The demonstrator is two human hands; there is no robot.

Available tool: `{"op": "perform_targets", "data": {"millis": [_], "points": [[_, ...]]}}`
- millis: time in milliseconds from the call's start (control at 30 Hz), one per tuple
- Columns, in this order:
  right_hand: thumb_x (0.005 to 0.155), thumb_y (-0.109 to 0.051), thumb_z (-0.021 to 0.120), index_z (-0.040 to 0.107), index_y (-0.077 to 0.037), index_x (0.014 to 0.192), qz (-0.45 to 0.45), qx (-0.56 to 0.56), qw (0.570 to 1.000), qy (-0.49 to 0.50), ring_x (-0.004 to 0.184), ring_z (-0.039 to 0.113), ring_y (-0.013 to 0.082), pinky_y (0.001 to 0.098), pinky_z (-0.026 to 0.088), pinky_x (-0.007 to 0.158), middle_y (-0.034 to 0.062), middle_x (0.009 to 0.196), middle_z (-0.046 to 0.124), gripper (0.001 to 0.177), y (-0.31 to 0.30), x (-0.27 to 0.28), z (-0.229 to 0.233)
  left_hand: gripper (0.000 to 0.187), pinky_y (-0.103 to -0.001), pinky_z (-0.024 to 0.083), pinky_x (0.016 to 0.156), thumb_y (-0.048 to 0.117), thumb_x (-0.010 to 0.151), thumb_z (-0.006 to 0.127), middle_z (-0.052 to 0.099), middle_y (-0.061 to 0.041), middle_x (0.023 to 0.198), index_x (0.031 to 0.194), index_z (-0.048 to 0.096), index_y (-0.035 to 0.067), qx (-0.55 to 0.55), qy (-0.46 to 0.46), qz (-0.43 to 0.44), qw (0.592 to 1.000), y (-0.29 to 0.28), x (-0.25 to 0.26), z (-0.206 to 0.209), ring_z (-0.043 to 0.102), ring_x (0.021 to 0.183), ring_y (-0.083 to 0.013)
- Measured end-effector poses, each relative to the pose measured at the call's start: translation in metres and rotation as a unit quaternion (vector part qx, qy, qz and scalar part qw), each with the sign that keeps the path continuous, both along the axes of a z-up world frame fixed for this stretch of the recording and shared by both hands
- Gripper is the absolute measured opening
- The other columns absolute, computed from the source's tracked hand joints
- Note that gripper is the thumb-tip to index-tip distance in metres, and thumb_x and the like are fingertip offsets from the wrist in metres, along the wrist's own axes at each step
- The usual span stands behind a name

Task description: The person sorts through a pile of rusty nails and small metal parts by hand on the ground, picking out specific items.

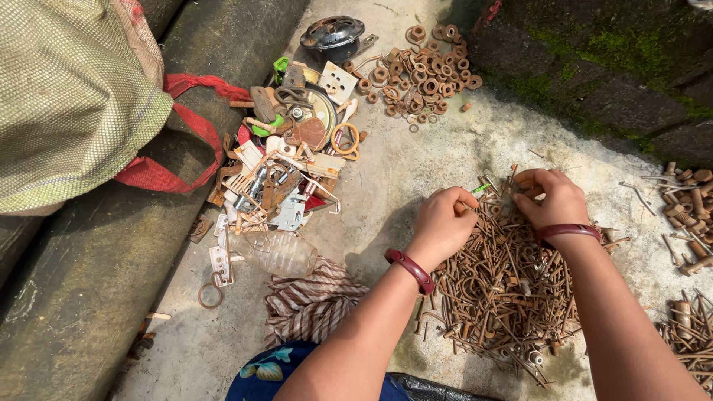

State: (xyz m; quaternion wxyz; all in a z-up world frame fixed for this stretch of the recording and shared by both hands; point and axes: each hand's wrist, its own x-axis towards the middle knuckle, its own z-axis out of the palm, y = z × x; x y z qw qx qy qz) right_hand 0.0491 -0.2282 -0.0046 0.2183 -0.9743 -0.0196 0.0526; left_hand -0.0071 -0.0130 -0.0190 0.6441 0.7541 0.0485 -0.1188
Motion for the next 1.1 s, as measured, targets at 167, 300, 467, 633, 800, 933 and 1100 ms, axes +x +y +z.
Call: {"op": "perform_targets", "data": {"millis": [167,300,467,633,800,933,1100], "points": [[0.08,-0.02,0.085,0.071,-0.01,0.113,0.058,-0.118,0.984,0.117,0.099,0.071,0.0247,0.0373,0.057,0.092,0.01,0.106,0.071,0.037,0.013,0.043,0.012,0.016,-0.034,0.052,0.075,0.016,0.095,0.057,0.066,-0.01,0.095,0.098,0.069,0.006,-0.191,0.101,0.063,0.974,0.003,0.007,-0.007,0.061,0.084,-0.0186],[0.082,-0.025,0.087,0.07,-0.008,0.105,0.093,-0.183,0.962,0.182,0.094,0.07,0.0251,0.0369,0.058,0.09,0.0084,0.098,0.072,0.033,0.014,0.044,0.026,0.021,-0.037,0.051,0.082,0.014,0.086,0.072,0.06,-0.015,0.105,0.107,0.072,0.011,0.191,-0.041,-0.052,0.979,0.001,-0.012,0.02,0.06,0.097,-0.0252],[0.083,-0.01,0.079,0.07,-0.009,0.103,0.069,-0.091,0.986,0.124,0.086,0.072,0.0216,0.035,0.059,0.087,0.0062,0.092,0.074,0.022,-0.001,0.011,0.026,0.033,-0.036,0.061,0.078,0.003,0.087,0.069,0.055,-0.016,0.119,0.12,0.067,0.008,0.287,-0.059,-0.089,0.952,-0.008,-0.016,0.029,0.061,0.108,-0.0288],[0.083,-0.012,0.079,0.072,-0.017,0.111,0.048,-0.025,0.995,0.086,0.084,0.071,0.0184,0.034,0.061,0.083,0.0039,0.091,0.073,0.029,-0.028,-0.036,0.051,0.024,-0.039,0.06,0.08,0.003,0.085,0.07,0.056,-0.016,0.116,0.108,0.065,0.005,0.299,-0.099,-0.082,0.946,-0.008,-0.018,0.028,0.062,0.106,-0.0307],[0.096,-0.013,0.071,0.074,-0.01,0.107,-0.1,0.054,0.977,0.18,0.08,0.065,0.0253,0.0432,0.058,0.079,0.011,0.088,0.074,0.012,-0.051,-0.062,0.051,0.01,-0.04,0.055,0.082,0.006,0.085,0.072,0.063,-0.012,0.104,0.091,0.063,0.006,0.218,-0.104,-0.041,0.97,-0.007,-0.015,0.022,0.064,0.098,-0.0272],[0.096,-0.009,0.062,0.064,-0.011,0.105,-0.157,0.395,0.888,0.178,0.089,0.07,0.0185,0.0372,0.058,0.082,0.0064,0.099,0.073,0.01,-0.034,-0.047,0.017,0.017,-0.033,0.051,0.075,0.012,0.088,0.075,0.065,-0.01,0.093,0.092,0.06,0.004,-0.021,-0.024,0.071,0.997,-0.003,0.003,0.005,0.061,0.085,-0.0202],[0.087,-0.015,0.077,0.074,-0.013,0.104,0.053,-0.069,0.995,0.054,0.086,0.071,0.0223,0.034,0.059,0.086,0.0087,0.098,0.071,0.018,0.021,-0.019,0.0,0.019,-0.028,0.044,0.06,0.005,0.094,0.056,0.069,-0.009,0.091,0.112,0.052,0.007,-0.307,0.09,0.172,0.932,0.016,0.018,-0.014,0.055,0.075,-0.0119]]}}
